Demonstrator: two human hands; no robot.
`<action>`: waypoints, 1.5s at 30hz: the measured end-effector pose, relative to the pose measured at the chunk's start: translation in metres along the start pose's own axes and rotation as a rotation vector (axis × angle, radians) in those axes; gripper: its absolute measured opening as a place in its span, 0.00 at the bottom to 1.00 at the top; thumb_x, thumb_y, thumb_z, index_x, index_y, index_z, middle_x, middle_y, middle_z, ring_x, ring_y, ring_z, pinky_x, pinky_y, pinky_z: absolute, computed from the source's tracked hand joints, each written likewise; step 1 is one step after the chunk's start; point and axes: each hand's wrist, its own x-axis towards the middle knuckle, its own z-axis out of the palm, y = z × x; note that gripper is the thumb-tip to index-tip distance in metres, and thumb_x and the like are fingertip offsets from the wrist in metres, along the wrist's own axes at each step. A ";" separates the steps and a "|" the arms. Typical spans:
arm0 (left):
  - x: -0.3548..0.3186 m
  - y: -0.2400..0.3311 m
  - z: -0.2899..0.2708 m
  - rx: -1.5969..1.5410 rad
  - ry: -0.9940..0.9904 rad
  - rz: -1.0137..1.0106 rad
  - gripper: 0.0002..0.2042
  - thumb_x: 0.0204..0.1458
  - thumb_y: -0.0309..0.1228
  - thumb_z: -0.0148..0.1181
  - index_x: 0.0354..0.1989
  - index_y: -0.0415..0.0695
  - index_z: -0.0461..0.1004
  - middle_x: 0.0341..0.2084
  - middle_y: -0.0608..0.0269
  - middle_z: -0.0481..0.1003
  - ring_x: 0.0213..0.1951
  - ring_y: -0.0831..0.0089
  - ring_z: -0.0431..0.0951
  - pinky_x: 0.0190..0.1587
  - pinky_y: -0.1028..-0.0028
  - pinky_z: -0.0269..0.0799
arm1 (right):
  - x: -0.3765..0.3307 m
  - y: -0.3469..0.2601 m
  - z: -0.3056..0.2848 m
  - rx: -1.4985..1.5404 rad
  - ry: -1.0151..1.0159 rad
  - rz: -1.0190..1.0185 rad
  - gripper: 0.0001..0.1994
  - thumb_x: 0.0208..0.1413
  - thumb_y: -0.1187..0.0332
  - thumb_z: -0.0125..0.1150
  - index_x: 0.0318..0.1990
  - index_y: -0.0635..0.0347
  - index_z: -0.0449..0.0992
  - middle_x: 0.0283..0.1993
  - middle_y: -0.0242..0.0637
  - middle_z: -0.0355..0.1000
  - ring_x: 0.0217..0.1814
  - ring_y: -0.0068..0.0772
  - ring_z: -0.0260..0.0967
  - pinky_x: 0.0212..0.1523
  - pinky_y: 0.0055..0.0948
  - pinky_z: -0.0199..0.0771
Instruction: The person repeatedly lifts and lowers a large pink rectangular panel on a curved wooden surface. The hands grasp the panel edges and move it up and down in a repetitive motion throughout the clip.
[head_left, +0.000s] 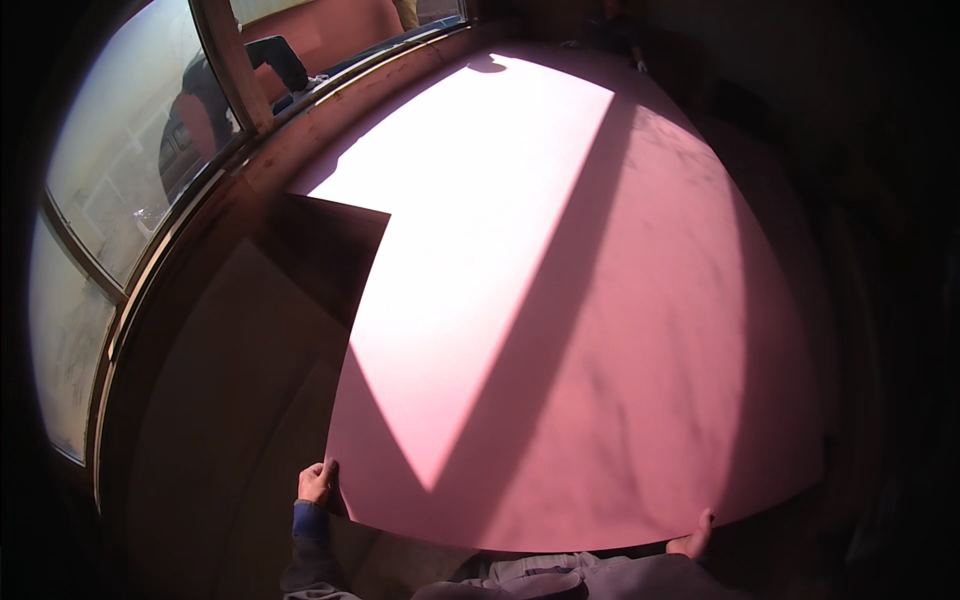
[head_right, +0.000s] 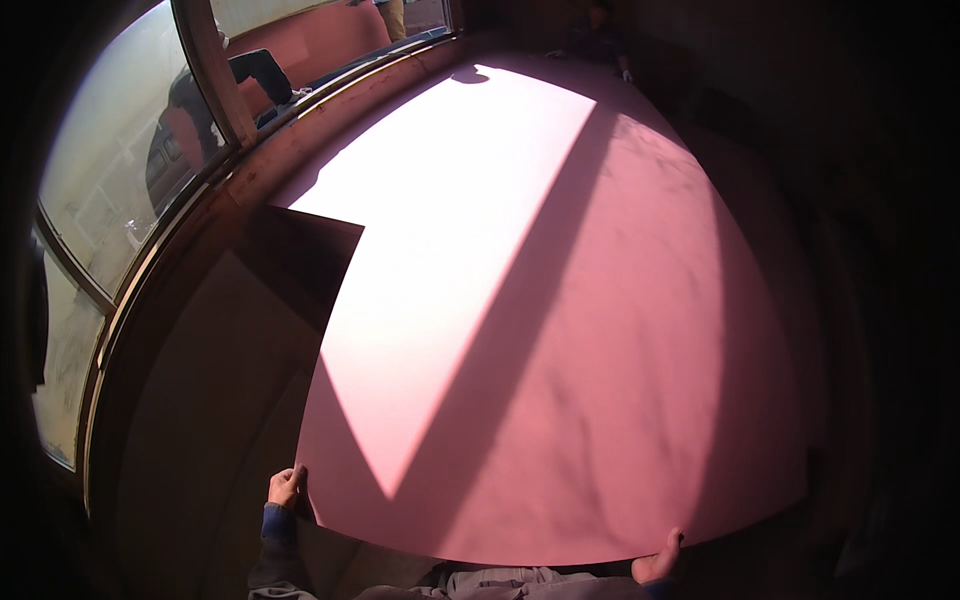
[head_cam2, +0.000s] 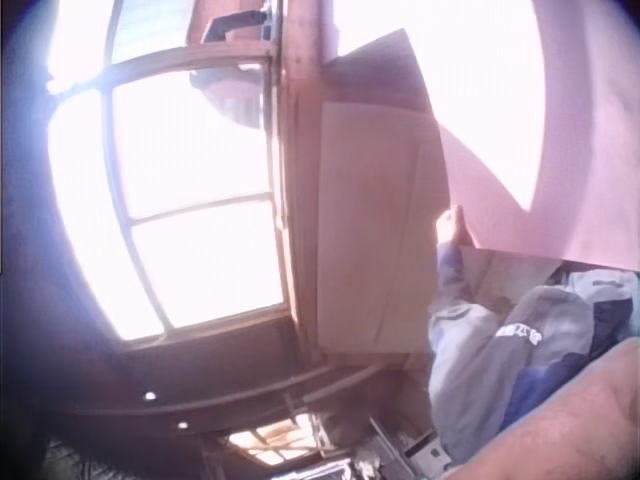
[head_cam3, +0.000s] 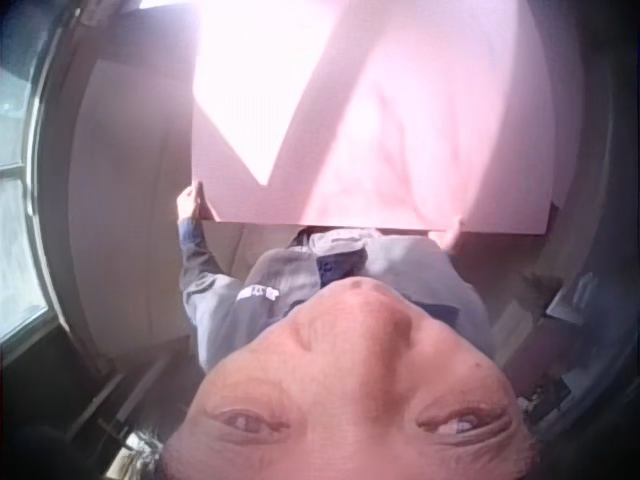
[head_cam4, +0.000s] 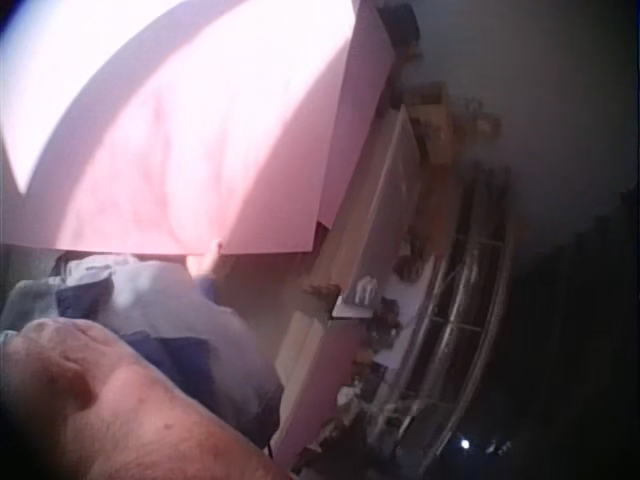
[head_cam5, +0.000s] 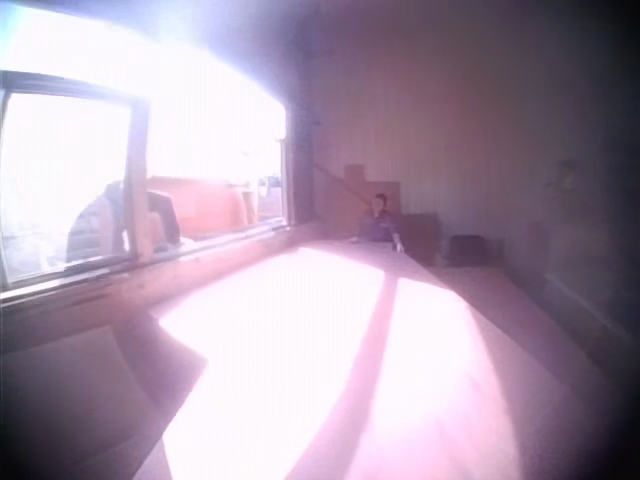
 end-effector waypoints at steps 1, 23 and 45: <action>0.015 0.007 -0.003 0.056 0.019 -0.003 0.23 0.54 0.49 0.62 0.24 0.36 0.76 0.15 0.73 0.69 0.20 0.85 0.65 0.22 0.79 0.58 | -0.001 0.006 0.011 0.010 0.007 0.009 0.31 0.58 0.48 0.56 0.63 0.56 0.61 0.65 0.35 0.62 0.66 0.43 0.58 0.66 0.47 0.57; 0.159 0.226 0.292 -0.717 0.339 -0.037 0.14 0.59 0.36 0.59 0.34 0.36 0.67 0.27 0.64 0.72 0.30 0.78 0.71 0.32 0.76 0.69 | 0.202 0.111 0.292 0.123 -0.242 0.424 0.14 0.61 0.64 0.57 0.53 0.52 0.68 0.56 0.35 0.69 0.59 0.39 0.67 0.58 0.45 0.70; 0.603 0.289 0.193 -0.131 0.833 -0.138 0.30 0.55 0.49 0.57 0.38 0.24 0.69 0.36 0.33 0.74 0.40 0.45 0.76 0.43 0.56 0.71 | 0.541 0.000 0.211 -1.105 0.348 -0.656 0.40 0.59 0.39 0.50 0.67 0.65 0.57 0.60 0.39 0.66 0.51 0.34 0.70 0.51 0.33 0.71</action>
